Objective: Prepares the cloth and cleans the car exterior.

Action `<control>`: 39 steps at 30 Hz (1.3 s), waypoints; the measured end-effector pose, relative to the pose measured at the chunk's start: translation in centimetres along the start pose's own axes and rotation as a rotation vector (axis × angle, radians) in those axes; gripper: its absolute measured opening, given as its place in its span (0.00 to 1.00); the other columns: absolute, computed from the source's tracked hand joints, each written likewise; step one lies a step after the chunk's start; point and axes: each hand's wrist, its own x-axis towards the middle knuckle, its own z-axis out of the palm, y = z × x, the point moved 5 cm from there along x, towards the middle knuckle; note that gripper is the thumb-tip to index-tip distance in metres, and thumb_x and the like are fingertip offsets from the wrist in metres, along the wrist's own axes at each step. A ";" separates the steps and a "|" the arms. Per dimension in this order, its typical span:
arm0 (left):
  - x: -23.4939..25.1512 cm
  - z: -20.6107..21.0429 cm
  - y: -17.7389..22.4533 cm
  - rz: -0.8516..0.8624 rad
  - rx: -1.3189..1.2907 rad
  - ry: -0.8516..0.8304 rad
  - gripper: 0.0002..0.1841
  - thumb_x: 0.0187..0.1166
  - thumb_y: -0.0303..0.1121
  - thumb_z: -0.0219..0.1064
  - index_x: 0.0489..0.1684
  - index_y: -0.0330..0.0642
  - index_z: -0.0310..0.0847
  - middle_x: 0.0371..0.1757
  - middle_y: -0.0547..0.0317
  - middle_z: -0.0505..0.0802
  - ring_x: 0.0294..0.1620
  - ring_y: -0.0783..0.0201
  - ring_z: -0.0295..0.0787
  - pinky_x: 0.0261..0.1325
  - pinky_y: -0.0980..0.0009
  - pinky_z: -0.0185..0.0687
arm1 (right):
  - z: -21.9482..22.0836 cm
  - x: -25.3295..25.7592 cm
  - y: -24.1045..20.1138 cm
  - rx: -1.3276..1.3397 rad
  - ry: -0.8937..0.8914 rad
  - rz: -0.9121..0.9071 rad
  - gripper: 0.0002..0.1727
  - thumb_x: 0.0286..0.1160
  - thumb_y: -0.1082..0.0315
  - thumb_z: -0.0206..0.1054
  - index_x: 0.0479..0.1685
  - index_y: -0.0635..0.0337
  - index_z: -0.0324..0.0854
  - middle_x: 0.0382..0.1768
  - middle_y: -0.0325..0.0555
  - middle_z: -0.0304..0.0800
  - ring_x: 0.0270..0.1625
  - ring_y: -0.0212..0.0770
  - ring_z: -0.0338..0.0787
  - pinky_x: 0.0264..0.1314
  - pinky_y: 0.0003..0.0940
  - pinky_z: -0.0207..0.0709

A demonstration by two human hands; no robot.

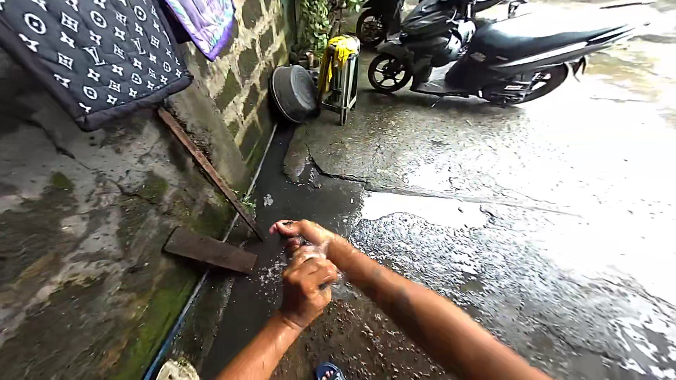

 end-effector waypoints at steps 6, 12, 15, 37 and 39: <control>1.4 4.8 -3.9 0.451 0.172 -0.593 0.08 0.69 0.26 0.71 0.29 0.52 0.94 0.34 0.59 0.95 0.42 0.53 0.95 0.48 0.52 0.90 | -0.6 7.1 -2.4 -0.827 -0.315 0.162 0.09 0.75 0.72 0.69 0.49 0.58 0.91 0.26 0.34 0.84 0.20 0.22 0.69 0.24 0.21 0.65; 3.2 8.3 -8.4 -0.303 0.230 -1.159 0.18 0.86 0.41 0.60 0.55 0.38 0.89 0.60 0.42 0.92 0.68 0.43 0.85 0.71 0.38 0.75 | -3.0 10.6 -2.9 -1.254 0.123 0.090 0.15 0.77 0.57 0.67 0.43 0.60 0.92 0.42 0.58 0.93 0.48 0.58 0.91 0.52 0.67 0.80; 3.5 7.3 -8.0 -0.623 0.328 -1.305 0.20 0.86 0.31 0.60 0.71 0.29 0.78 0.74 0.33 0.83 0.77 0.37 0.76 0.78 0.38 0.69 | -4.6 11.8 -2.1 -0.984 0.328 0.014 0.15 0.74 0.54 0.69 0.47 0.54 0.92 0.41 0.53 0.93 0.44 0.53 0.92 0.48 0.62 0.83; -3.1 -6.3 -2.7 -1.466 -1.357 0.869 0.22 0.93 0.43 0.42 0.36 0.42 0.78 0.27 0.55 0.88 0.28 0.63 0.89 0.32 0.66 0.88 | 7.2 -1.7 4.0 -0.595 0.264 -0.988 0.28 0.66 0.47 0.79 0.60 0.57 0.89 0.55 0.43 0.92 0.59 0.35 0.89 0.64 0.37 0.86; -4.0 -6.1 -3.0 -1.429 -1.241 1.010 0.15 0.91 0.38 0.48 0.41 0.40 0.78 0.31 0.53 0.88 0.32 0.61 0.88 0.37 0.62 0.87 | 7.2 -1.6 6.3 -0.442 0.276 -0.845 0.22 0.60 0.51 0.82 0.52 0.53 0.93 0.69 0.46 0.87 0.76 0.43 0.81 0.78 0.41 0.79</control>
